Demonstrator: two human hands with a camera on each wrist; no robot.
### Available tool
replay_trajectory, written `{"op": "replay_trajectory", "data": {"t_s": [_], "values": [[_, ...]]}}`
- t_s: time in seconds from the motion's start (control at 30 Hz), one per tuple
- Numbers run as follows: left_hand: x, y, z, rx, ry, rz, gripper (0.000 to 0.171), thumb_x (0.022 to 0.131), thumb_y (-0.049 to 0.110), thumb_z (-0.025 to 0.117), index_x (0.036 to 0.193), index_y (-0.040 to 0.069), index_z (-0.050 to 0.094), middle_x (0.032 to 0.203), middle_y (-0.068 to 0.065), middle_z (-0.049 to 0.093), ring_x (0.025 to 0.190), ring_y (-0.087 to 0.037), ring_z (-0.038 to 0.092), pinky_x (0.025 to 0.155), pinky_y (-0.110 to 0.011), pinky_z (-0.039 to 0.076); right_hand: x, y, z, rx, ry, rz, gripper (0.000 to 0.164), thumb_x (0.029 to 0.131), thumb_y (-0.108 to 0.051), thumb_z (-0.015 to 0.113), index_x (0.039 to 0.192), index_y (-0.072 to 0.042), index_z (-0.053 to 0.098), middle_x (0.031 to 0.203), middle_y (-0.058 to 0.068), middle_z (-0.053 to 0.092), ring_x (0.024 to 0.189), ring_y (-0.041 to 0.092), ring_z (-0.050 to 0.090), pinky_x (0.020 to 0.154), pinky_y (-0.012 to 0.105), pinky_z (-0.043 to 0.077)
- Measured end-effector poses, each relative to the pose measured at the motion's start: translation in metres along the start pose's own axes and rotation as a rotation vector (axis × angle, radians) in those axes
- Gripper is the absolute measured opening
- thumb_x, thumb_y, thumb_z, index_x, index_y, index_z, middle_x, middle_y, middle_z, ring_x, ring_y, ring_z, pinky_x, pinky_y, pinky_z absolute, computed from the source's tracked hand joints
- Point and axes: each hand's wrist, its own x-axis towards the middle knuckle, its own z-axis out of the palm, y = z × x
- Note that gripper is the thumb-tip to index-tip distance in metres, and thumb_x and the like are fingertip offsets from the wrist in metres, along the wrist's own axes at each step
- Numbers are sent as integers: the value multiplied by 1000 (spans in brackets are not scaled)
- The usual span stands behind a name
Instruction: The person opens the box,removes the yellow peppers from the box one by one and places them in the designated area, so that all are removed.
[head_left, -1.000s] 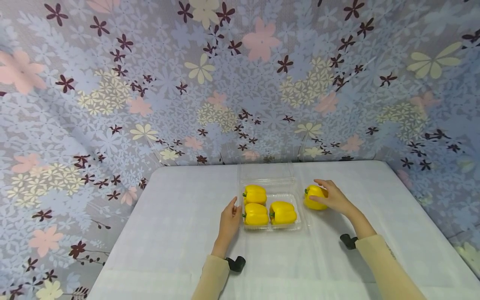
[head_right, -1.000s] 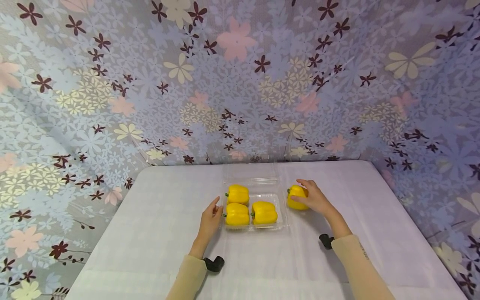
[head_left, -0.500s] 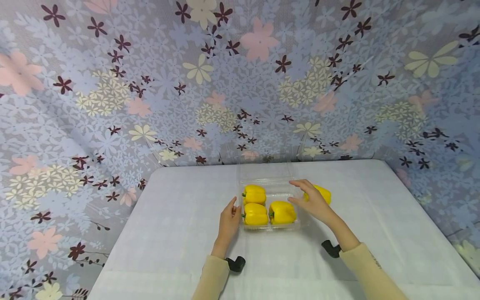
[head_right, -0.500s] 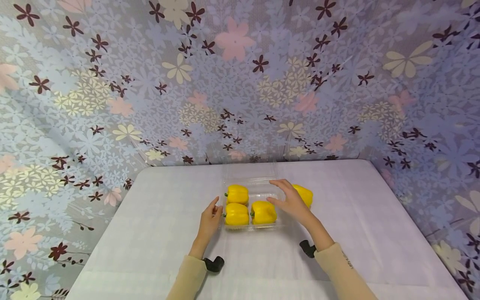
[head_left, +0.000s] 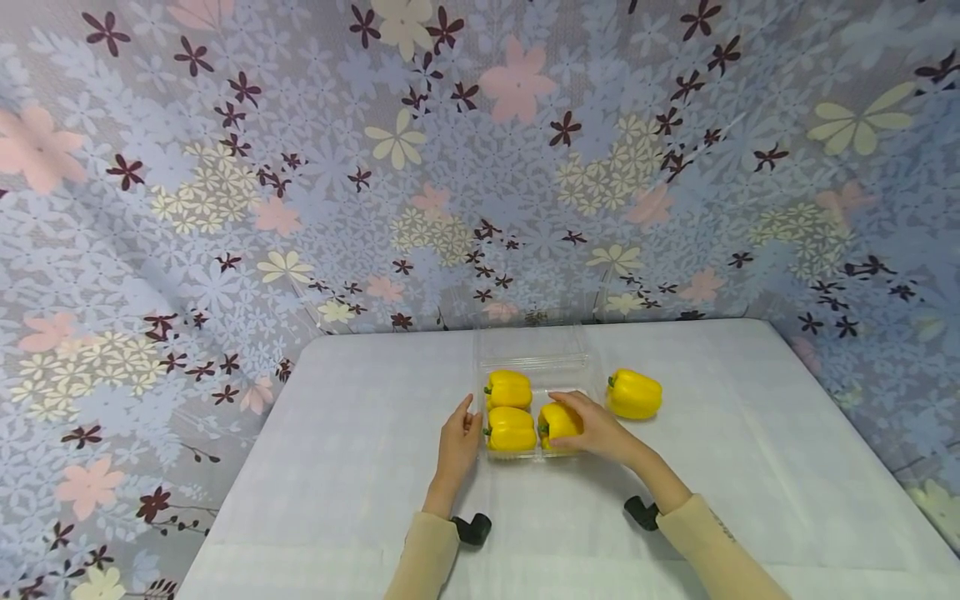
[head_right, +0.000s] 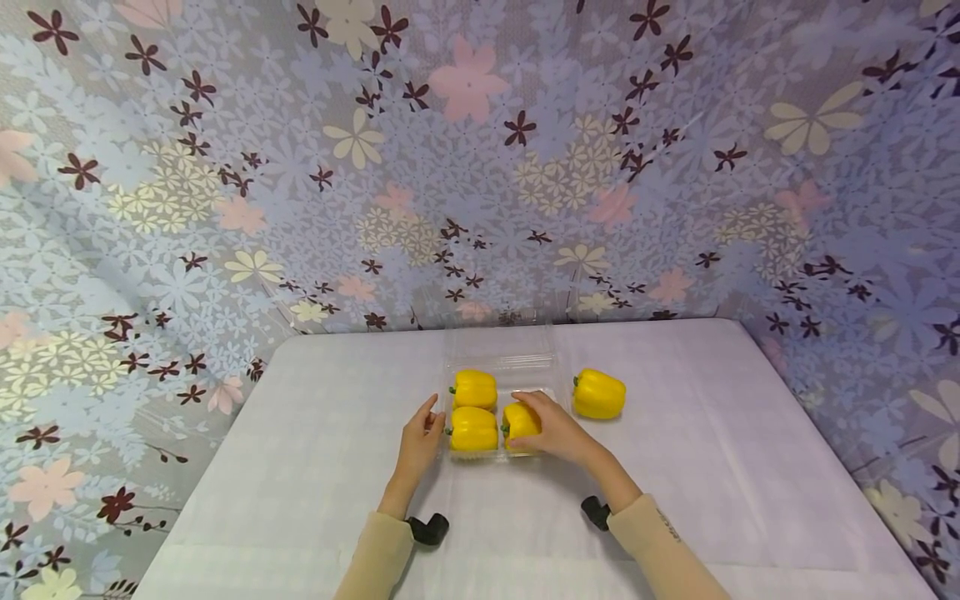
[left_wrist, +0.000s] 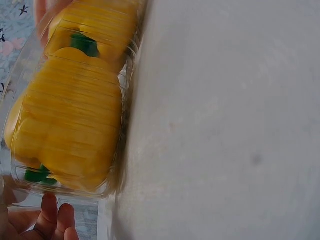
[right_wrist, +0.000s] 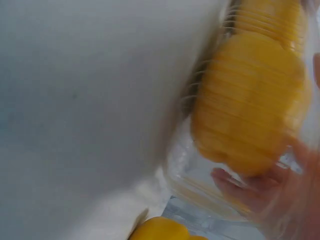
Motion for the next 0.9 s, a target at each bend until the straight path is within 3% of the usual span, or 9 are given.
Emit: {"op": "replay_trajectory", "data": {"t_s": [0.37, 0.9], "values": [[0, 0, 0, -19, -3, -9, 45, 98, 15, 51, 140, 1, 45, 84, -5, 52, 72, -11, 45, 60, -17, 38, 8, 4, 2, -98, -15, 41, 80, 76, -35, 79, 138, 1, 43, 135, 24, 50, 120, 40, 51, 99, 55, 42], [1, 0, 0, -15, -15, -10, 45, 98, 15, 51, 140, 2, 45, 84, -5, 52, 72, -11, 45, 60, -17, 39, 6, 7, 8, -118, 60, 49, 76, 73, -34, 81, 133, 1, 51, 127, 20, 57, 113, 35, 55, 96, 52, 46]]}}
